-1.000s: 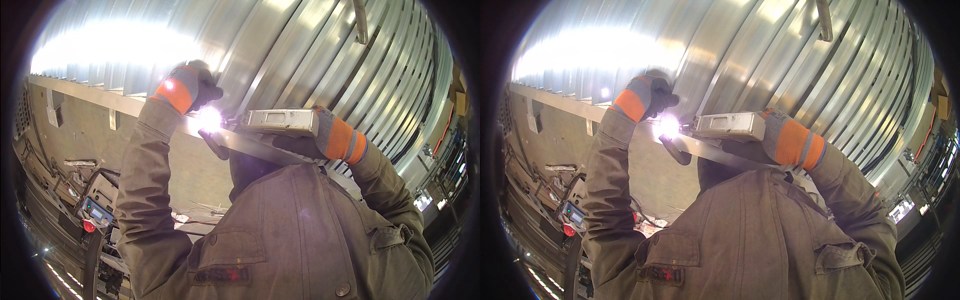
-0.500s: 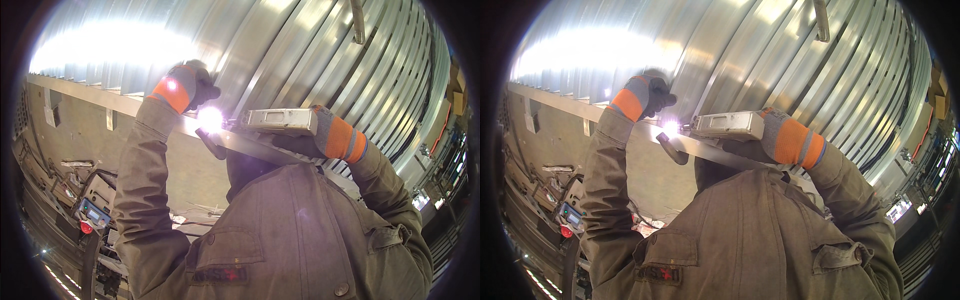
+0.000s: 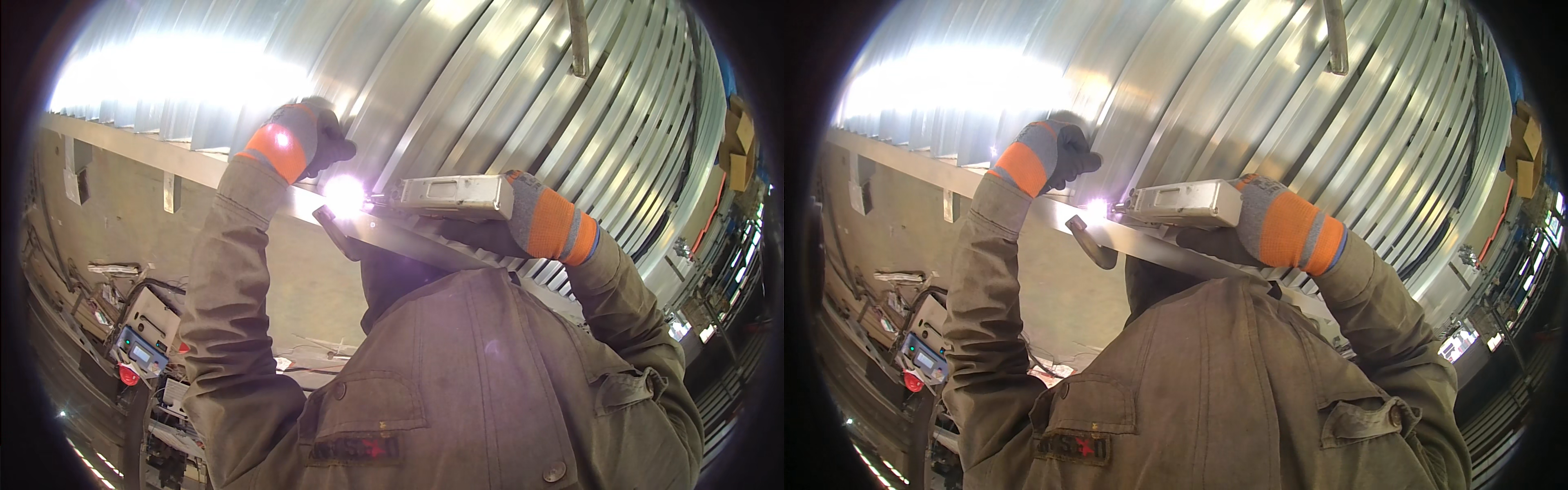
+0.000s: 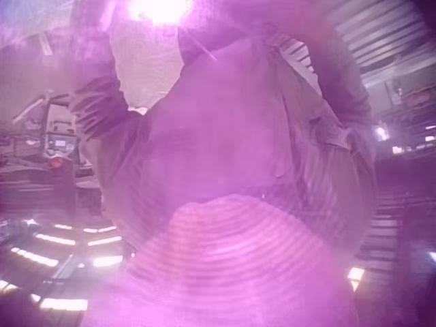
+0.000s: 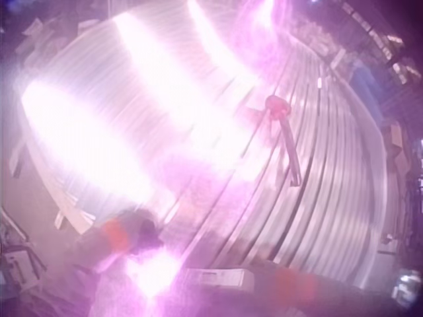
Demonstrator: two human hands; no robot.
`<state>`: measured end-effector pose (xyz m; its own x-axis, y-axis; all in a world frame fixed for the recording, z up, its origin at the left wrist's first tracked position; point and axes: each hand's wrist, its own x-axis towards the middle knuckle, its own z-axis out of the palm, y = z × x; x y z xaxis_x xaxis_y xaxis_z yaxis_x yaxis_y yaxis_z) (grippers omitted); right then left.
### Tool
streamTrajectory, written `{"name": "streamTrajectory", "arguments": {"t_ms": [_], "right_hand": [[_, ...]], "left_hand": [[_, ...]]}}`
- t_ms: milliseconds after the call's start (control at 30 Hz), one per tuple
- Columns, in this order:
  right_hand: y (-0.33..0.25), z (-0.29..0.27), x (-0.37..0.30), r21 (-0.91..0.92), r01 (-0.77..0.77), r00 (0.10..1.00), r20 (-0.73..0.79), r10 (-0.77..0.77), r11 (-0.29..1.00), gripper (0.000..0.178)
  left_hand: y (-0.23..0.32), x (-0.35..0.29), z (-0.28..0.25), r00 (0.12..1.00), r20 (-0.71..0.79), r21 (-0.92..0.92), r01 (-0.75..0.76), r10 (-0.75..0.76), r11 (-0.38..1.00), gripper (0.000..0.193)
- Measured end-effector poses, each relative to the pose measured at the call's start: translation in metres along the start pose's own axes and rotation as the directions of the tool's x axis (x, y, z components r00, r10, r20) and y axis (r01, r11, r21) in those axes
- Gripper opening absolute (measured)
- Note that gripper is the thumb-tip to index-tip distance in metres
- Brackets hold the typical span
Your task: The person welds a metal strip to a curved metal panel using a handheld welding torch, then taps the weld with a rubber mallet. The person repeats this weld-and-tap cycle along the length of the strip.
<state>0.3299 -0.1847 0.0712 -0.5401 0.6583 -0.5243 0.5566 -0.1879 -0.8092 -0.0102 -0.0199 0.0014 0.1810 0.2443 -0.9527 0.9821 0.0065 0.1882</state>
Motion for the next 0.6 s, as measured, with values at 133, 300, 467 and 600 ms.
{"name": "streamTrajectory", "arguments": {"t_ms": [133, 300, 467, 600], "right_hand": [[-0.027, -0.004, 0.01, 0.124, -0.225, 0.971, 0.116, 0.211, 0.967, 0.032], [-0.058, -0.007, 0.03, -0.013, -0.007, 0.996, 0.086, 0.008, 1.0, 0.032], [-0.081, -0.007, 0.036, -0.101, -0.091, 0.986, 0.13, 0.104, 0.991, 0.035], [-0.085, -0.014, 0.025, -0.146, -0.119, 0.987, 0.089, 0.132, 0.982, 0.036]], "left_hand": [[-0.001, -0.003, -0.001, 0.999, -0.02, 0.005, -0.039, 0.039, 0.999, 0.04], [-0.008, -0.008, 0.001, 0.988, -0.071, 0.004, -0.136, 0.136, 0.991, 0.041], [-0.014, -0.005, 0.008, 0.978, -0.124, -0.021, -0.171, 0.167, 0.985, 0.04], [-0.022, -0.012, 0.021, 0.942, -0.287, -0.036, -0.193, 0.175, 0.981, 0.039]]}}
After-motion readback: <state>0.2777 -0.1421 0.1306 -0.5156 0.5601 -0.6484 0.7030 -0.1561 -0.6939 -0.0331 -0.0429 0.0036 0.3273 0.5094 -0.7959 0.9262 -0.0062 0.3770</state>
